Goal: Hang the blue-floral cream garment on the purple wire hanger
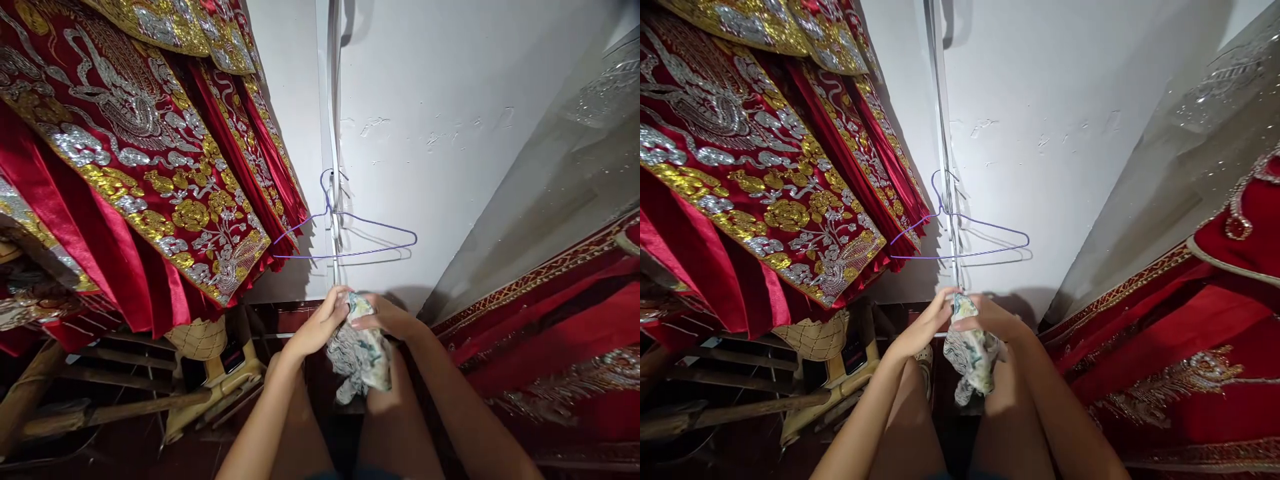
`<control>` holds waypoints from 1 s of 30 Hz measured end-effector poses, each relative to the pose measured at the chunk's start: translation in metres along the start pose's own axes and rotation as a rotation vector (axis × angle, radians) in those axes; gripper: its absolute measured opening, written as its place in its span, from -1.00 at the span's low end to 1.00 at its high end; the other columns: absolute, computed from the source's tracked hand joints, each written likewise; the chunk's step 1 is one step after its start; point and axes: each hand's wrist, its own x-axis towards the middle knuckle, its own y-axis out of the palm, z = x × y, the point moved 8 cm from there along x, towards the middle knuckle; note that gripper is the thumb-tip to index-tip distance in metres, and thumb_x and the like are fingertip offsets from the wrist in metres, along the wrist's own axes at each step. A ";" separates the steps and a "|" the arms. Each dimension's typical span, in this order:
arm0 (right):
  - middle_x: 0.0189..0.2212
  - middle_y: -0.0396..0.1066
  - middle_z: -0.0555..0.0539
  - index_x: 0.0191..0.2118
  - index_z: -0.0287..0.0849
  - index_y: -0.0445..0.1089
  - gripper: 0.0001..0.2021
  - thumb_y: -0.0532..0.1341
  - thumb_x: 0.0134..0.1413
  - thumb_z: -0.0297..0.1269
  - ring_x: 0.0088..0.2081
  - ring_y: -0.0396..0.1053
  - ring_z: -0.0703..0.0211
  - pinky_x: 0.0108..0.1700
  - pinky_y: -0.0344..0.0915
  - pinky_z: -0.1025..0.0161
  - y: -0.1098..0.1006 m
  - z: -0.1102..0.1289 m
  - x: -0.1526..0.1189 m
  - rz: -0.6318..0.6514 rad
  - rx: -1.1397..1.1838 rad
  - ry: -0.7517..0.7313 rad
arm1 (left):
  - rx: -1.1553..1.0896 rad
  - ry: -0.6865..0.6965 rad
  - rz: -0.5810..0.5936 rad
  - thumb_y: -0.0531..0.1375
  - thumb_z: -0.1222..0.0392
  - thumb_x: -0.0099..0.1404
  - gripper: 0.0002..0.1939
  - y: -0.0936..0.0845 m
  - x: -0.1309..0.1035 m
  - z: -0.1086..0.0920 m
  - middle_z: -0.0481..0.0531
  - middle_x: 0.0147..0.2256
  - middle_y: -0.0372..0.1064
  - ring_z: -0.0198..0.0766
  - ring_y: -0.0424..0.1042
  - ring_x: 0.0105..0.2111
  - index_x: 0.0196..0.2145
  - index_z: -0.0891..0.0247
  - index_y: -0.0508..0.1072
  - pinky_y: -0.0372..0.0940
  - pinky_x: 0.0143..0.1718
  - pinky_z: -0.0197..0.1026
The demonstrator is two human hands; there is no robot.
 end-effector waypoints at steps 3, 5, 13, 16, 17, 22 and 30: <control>-0.48 0.41 -0.01 -0.39 -0.21 0.42 -0.80 0.36 -0.12 -0.21 -0.44 0.33 0.17 -0.38 0.24 0.27 -0.017 0.040 0.001 -0.052 -0.154 -0.085 | 0.152 -0.122 0.187 0.00 -0.17 0.45 -0.54 -0.001 -0.017 0.027 0.11 -0.14 0.48 -0.06 0.42 -0.07 -0.13 0.26 0.47 0.28 0.02 -0.12; -0.49 0.40 0.00 -0.40 -0.18 0.42 -0.88 0.29 -0.11 -0.26 -0.43 0.34 0.15 -0.38 0.24 0.27 -0.043 0.066 0.008 -0.275 -0.355 -0.184 | 0.371 -0.195 0.179 0.09 -0.17 0.39 -0.55 -0.019 -0.027 0.041 0.06 -0.30 0.48 -0.10 0.43 -0.24 -0.36 0.29 0.47 0.28 -0.13 -0.18; -0.27 0.55 -0.10 -0.21 -0.15 0.54 -0.75 0.14 0.14 -0.21 -0.21 0.46 -0.01 -0.18 0.27 0.20 -0.089 0.069 0.055 -0.565 -0.808 -0.290 | 0.709 -0.332 -0.034 0.14 -0.07 0.30 -0.62 -0.115 -0.055 0.035 0.01 -0.53 0.35 -0.17 0.32 -0.45 -0.56 0.21 0.37 0.20 -0.31 -0.21; -0.47 0.47 -0.05 -0.40 -0.19 0.49 -0.76 0.17 0.12 -0.16 -0.37 0.39 0.07 -0.32 0.20 0.26 -0.105 0.061 0.045 -0.677 -0.830 -0.238 | 0.750 -0.237 -0.158 0.04 0.00 0.36 -0.68 -0.132 -0.048 0.022 0.14 -0.33 0.46 -0.05 0.41 -0.27 -0.46 0.19 0.40 0.24 -0.16 -0.12; -0.52 0.43 -0.02 -0.44 -0.20 0.46 -0.76 0.18 0.10 -0.15 -0.41 0.35 0.10 -0.35 0.17 0.28 -0.109 0.062 0.039 -0.717 -0.835 -0.235 | 0.767 -0.202 -0.210 0.01 0.02 0.37 -0.69 -0.136 -0.044 0.017 0.17 -0.28 0.47 -0.02 0.42 -0.22 -0.43 0.19 0.39 0.24 -0.12 -0.10; -0.59 0.34 0.02 -0.51 -0.18 0.38 -0.73 0.18 0.09 -0.13 -0.48 0.24 0.18 -0.42 0.07 0.29 -0.112 0.078 0.023 -0.696 -0.859 -0.206 | 0.809 -0.167 -0.437 -0.02 0.02 0.35 -0.71 -0.158 -0.024 0.003 0.11 -0.37 0.40 -0.08 0.39 -0.31 -0.46 0.18 0.27 0.24 -0.20 -0.12; -0.52 0.45 -0.04 -0.44 -0.14 0.46 -0.85 0.24 0.01 -0.19 -0.45 0.33 0.11 -0.43 0.05 0.28 -0.105 0.078 0.029 -0.677 -0.989 -0.055 | 0.765 -0.344 -0.283 0.11 0.02 0.16 -0.74 -0.177 -0.002 0.031 0.09 -0.53 0.42 -0.09 0.40 -0.44 -0.56 0.21 0.39 0.26 -0.34 -0.15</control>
